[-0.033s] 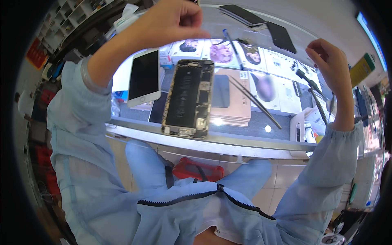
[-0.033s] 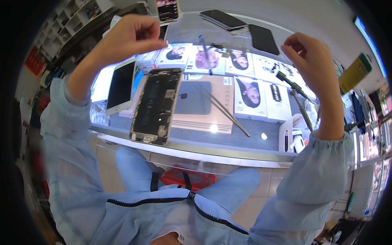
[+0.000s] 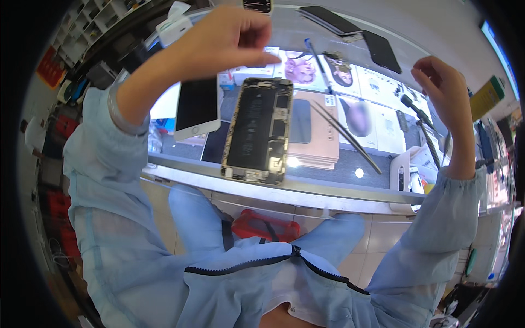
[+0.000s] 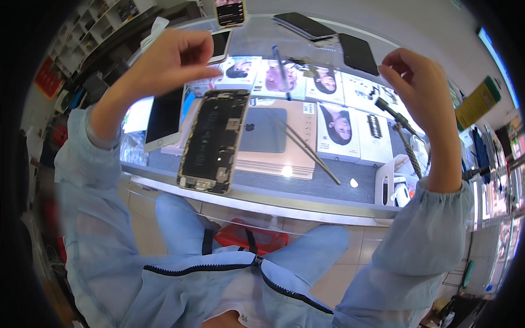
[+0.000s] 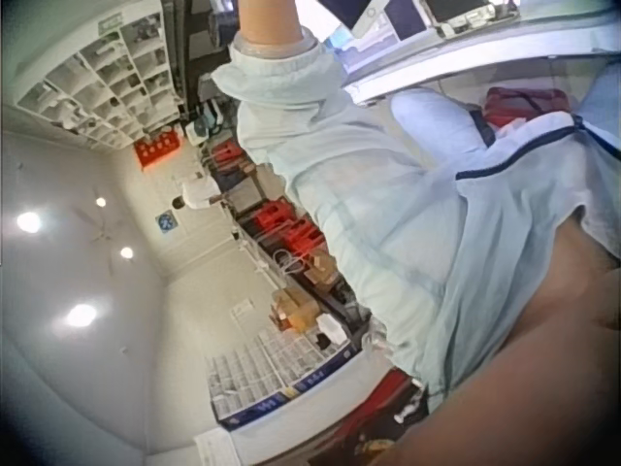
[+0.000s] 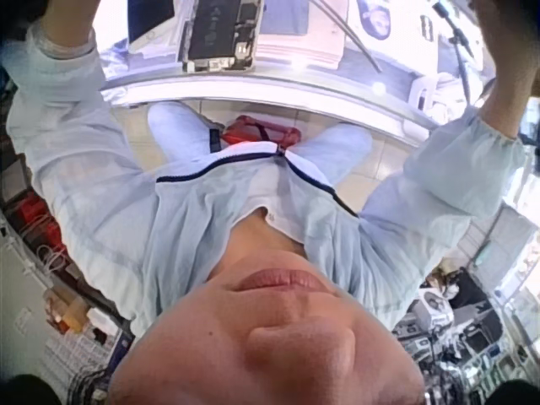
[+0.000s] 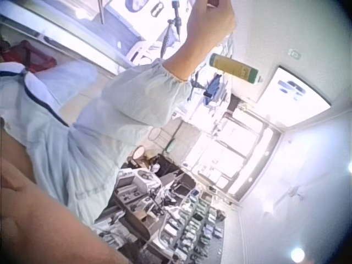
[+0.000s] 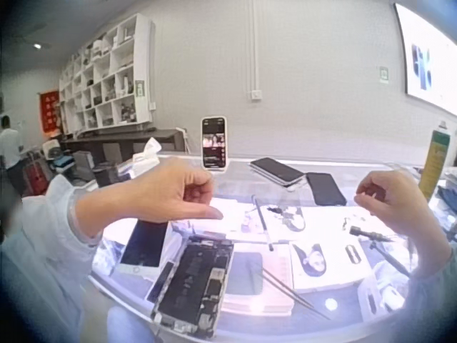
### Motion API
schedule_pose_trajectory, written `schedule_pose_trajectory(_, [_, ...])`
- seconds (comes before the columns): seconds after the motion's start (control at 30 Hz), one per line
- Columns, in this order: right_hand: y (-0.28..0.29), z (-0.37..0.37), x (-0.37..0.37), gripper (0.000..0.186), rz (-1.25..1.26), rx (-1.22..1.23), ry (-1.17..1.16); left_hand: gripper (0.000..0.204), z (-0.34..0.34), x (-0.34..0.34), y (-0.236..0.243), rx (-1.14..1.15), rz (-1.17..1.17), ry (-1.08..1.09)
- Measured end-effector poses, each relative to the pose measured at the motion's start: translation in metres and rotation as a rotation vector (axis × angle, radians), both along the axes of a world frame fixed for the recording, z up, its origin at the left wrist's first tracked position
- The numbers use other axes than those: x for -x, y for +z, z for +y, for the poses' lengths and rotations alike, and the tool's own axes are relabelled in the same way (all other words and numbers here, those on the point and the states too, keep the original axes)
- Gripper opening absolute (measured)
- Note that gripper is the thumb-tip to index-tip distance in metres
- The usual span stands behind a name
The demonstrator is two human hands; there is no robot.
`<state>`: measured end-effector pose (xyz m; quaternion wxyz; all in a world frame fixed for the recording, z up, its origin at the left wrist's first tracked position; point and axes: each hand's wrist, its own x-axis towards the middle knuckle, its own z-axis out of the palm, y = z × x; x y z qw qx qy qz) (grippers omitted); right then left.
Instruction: The person holds a disassembled smartphone and uses a metal spudger to pry and lift internal components near the battery and bottom edge. They rotate the device to access different sides and continue prying along the frame while working on their lap.
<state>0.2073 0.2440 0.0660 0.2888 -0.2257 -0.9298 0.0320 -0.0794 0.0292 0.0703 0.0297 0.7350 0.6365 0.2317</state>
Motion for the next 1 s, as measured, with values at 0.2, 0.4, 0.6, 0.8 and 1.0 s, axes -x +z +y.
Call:
schedule_pose_trajectory(0.2, [-0.02,-0.055,0.029,0.019,-0.094,0.099,0.302,0.077,-0.051,-0.01,-0.029,0.212,0.005,-0.319])
schedule_pose_trajectory(0.4, [-0.034,-0.089,0.047,0.021,-0.284,0.196,0.395,0.104,-0.054,-0.006,-0.06,0.064,0.033,-0.377])
schedule_pose_trajectory(0.6, [-0.037,-0.085,0.046,0.016,-0.278,0.224,0.328,0.1,-0.061,-0.017,-0.071,-0.029,0.099,-0.266])
schedule_pose_trajectory(0.8, [-0.036,-0.09,0.048,0.017,-0.261,0.204,0.339,0.105,-0.066,-0.023,-0.069,-0.067,0.112,-0.188])
schedule_pose_trajectory(1.0, [-0.033,-0.096,0.051,0.019,-0.267,0.149,0.375,0.112,-0.061,-0.022,-0.068,-0.049,0.097,-0.148])
